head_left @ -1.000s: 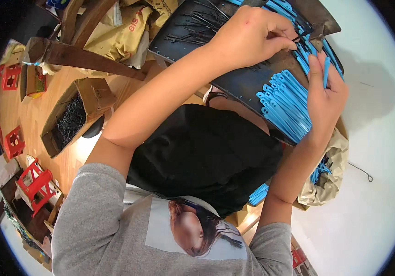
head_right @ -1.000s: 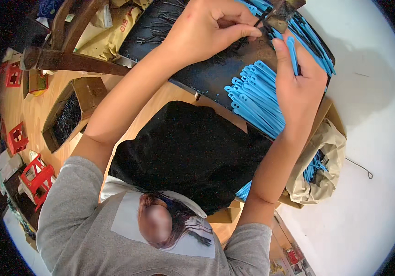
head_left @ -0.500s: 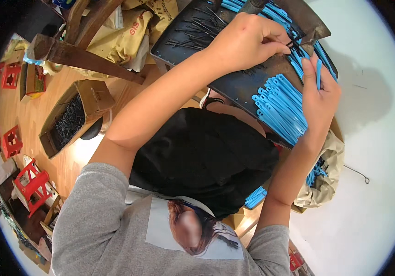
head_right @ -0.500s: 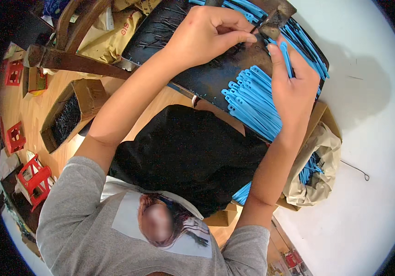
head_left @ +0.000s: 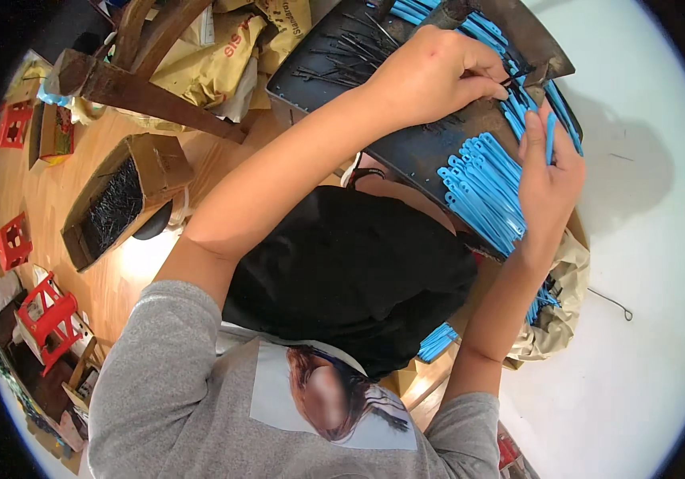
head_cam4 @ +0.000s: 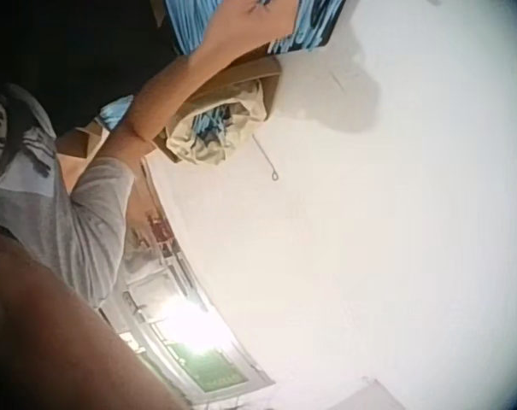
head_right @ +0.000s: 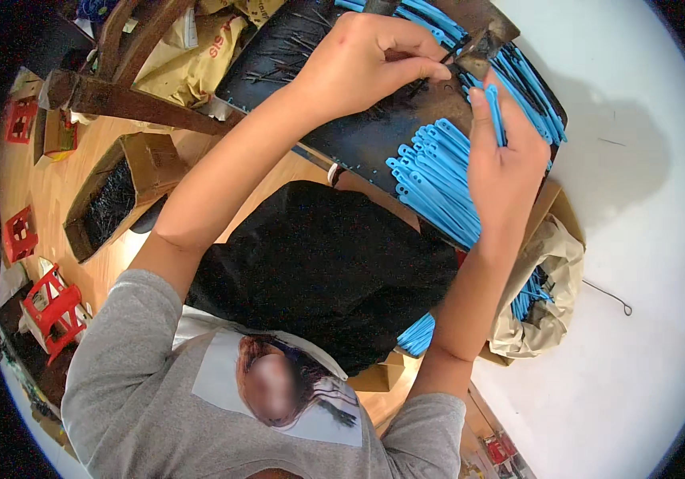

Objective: Assembling and inspecting blue plastic butterfly knife trainers at a workbench.

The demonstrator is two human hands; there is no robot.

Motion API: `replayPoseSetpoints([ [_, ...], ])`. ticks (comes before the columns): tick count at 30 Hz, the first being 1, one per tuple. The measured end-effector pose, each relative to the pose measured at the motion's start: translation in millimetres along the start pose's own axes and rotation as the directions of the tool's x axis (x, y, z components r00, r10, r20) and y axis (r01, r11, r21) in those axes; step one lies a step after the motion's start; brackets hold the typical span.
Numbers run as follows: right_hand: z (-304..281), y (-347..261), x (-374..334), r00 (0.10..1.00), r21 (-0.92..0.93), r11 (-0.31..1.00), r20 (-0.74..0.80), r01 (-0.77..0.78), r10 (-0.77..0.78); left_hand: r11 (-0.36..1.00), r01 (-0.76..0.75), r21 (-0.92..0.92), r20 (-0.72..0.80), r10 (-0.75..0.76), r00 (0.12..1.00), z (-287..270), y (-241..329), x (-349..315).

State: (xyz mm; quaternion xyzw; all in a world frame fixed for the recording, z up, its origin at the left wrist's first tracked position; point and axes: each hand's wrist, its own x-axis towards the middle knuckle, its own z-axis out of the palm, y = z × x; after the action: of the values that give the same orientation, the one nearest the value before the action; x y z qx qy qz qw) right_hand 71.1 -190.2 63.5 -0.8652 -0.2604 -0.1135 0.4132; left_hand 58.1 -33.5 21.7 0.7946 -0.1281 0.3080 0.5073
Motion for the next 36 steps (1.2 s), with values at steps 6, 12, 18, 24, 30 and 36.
replayPoseSetpoints([
  [6,1,-3,-5,0.986,-0.12,0.979,-0.024,0.162,-0.166,0.981,0.074,-0.179,0.026,-0.07,0.997,-2,5,1],
  [12,2,-1,-7,0.933,-0.131,0.925,-0.007,0.357,-0.361,0.945,0.199,-0.259,0.173,-0.157,0.972,-9,14,-1],
  [18,-14,8,-4,0.946,-0.407,0.854,0.137,0.324,-0.293,0.974,-0.111,0.2,0.131,0.086,0.988,-25,6,-23],
  [24,-18,36,9,0.927,-0.557,0.757,0.066,0.341,-0.369,0.898,-0.137,0.418,0.227,0.043,0.973,-56,11,-41],
  [30,-15,0,-2,0.991,-0.393,0.913,0.02,-0.114,0.132,0.82,-0.227,0.526,0.316,0.059,0.947,-65,4,-44],
  [36,-18,7,-19,0.979,-0.321,0.94,0.121,-0.116,0.162,0.787,-0.275,0.552,0.345,0.084,0.935,-64,0,-38],
])
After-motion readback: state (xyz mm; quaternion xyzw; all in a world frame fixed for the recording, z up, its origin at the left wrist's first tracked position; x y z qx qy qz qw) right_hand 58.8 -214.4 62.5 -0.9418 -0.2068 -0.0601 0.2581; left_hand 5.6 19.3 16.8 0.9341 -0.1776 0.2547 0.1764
